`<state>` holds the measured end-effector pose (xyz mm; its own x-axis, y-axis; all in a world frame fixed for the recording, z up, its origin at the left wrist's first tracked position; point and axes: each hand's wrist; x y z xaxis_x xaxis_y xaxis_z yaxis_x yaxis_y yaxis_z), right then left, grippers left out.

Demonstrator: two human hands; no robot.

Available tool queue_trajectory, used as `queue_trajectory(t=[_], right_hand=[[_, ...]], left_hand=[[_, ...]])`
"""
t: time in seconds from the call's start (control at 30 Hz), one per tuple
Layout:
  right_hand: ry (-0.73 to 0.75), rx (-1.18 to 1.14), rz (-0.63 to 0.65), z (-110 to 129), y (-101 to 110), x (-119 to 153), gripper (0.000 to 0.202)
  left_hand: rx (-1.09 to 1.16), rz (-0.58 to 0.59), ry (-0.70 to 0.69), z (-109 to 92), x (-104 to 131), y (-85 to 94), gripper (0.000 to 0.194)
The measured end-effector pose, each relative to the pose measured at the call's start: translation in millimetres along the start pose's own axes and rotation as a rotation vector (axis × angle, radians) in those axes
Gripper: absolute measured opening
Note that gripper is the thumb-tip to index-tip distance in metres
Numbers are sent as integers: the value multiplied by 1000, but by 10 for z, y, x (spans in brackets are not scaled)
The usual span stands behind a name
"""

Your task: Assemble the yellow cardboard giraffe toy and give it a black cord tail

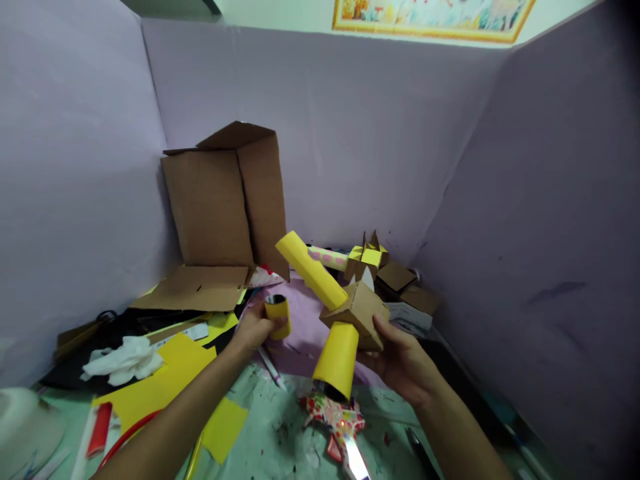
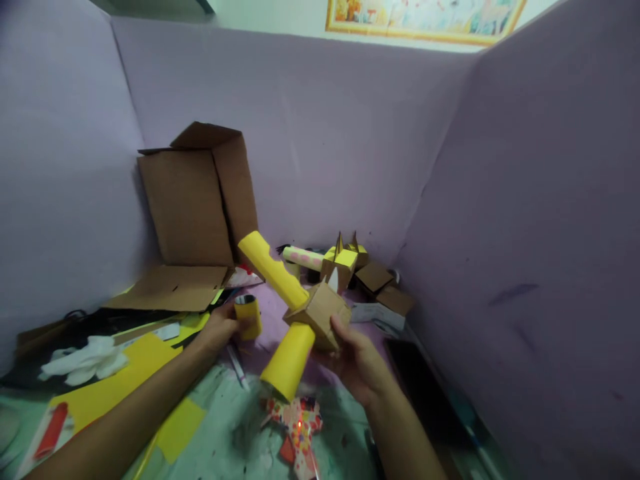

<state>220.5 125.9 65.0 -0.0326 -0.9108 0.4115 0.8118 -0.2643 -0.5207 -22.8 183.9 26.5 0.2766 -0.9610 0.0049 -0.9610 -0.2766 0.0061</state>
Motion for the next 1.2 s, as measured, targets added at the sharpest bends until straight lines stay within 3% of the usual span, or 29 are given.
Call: queue_trajectory(t=[0.13, 0.3, 0.43, 0.5, 0.6, 0.73, 0.83, 0.93, 1.07, 1.2], right_hand=[[-107, -80, 50, 6, -82, 119, 22], [-247, -183, 142, -3, -208, 300, 37], [-426, -219, 271, -84, -277, 512, 50], [-480, -223, 368, -184, -278, 665, 48], [-583, -252, 446, -444, -277, 948, 45], [-709, -322, 459, -958, -377, 1293, 37], [-887, -313, 503, -1286, -500, 1410, 40], [-1047, -381, 480, -1418, -594, 1433, 50], [-959, -481, 431, -1405, -627, 1427, 56], [-826, -429, 405, -1363, -614, 1395, 48]], left_hand=[[-13, 10, -56, -242, 212, 318, 42], [-42, 41, -140, -361, 679, 618, 39], [157, 63, -30, -376, 993, 802, 37], [260, 18, 22, -379, 1067, 917, 40], [436, -160, 59, -377, 1072, 1094, 41], [733, -376, 68, -429, 1003, 1259, 26], [867, -465, 87, -531, 990, 1333, 21], [903, -481, 78, -603, 1011, 1394, 20], [917, -460, 89, -583, 1018, 1444, 17], [912, -439, 79, -493, 980, 1449, 13]])
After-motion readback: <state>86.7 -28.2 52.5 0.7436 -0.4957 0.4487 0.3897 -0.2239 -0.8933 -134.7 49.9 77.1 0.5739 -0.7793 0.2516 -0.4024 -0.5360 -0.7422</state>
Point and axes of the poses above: each hand's wrist, its own x-axis away from the middle knuckle, its own y-axis out of the back of the hand, z = x × y, and after that the axes turned 12 degrees about -z, right-handed
